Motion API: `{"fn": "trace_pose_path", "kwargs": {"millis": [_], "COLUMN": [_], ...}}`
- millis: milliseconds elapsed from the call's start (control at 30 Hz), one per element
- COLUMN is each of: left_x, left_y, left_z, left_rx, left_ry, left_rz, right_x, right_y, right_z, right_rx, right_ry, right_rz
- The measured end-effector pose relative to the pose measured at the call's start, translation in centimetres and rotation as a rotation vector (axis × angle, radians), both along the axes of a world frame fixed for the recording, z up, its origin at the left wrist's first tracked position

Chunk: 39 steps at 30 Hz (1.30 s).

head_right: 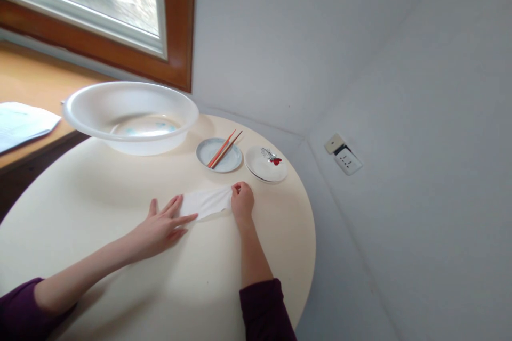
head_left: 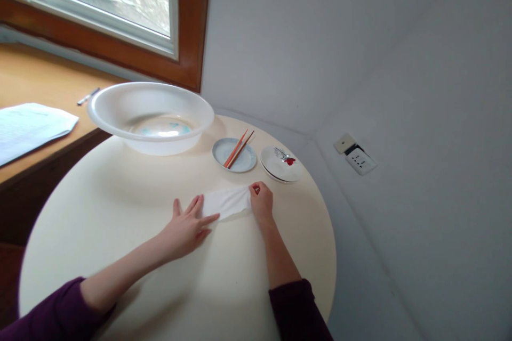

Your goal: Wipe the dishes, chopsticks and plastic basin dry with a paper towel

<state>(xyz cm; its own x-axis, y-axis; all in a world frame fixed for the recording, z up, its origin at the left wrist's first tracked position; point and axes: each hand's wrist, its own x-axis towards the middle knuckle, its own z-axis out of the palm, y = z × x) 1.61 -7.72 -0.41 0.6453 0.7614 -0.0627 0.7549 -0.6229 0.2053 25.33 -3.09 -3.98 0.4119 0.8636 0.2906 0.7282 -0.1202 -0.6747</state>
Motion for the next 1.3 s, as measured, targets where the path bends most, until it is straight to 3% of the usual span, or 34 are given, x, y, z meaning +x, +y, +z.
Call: {"fn": "trace_pose_path", "kwargs": {"millis": [233, 533, 967, 1300], "left_x": [0.08, 0.04, 0.05, -0.09], "left_y": [-0.09, -0.02, -0.04, -0.06], "left_z": [0.4, 0.35, 0.4, 0.03], "left_rx": [-0.026, -0.013, -0.022, -0.005], "left_ry": [0.004, 0.016, 0.014, -0.028], "left_rz": [0.013, 0.0, 0.005, 0.008], "right_x": [-0.33, -0.45, -0.34, -0.39], "right_y": [-0.1, -0.28, -0.37, -0.4], "right_z": [0.0, -0.01, 0.2, -0.12], "right_rx": [0.012, 0.04, 0.141, 0.007], "right_ry": [0.086, -0.021, -0.099, -0.27], "right_rz": [0.089, 0.153, 0.036, 0.081]}}
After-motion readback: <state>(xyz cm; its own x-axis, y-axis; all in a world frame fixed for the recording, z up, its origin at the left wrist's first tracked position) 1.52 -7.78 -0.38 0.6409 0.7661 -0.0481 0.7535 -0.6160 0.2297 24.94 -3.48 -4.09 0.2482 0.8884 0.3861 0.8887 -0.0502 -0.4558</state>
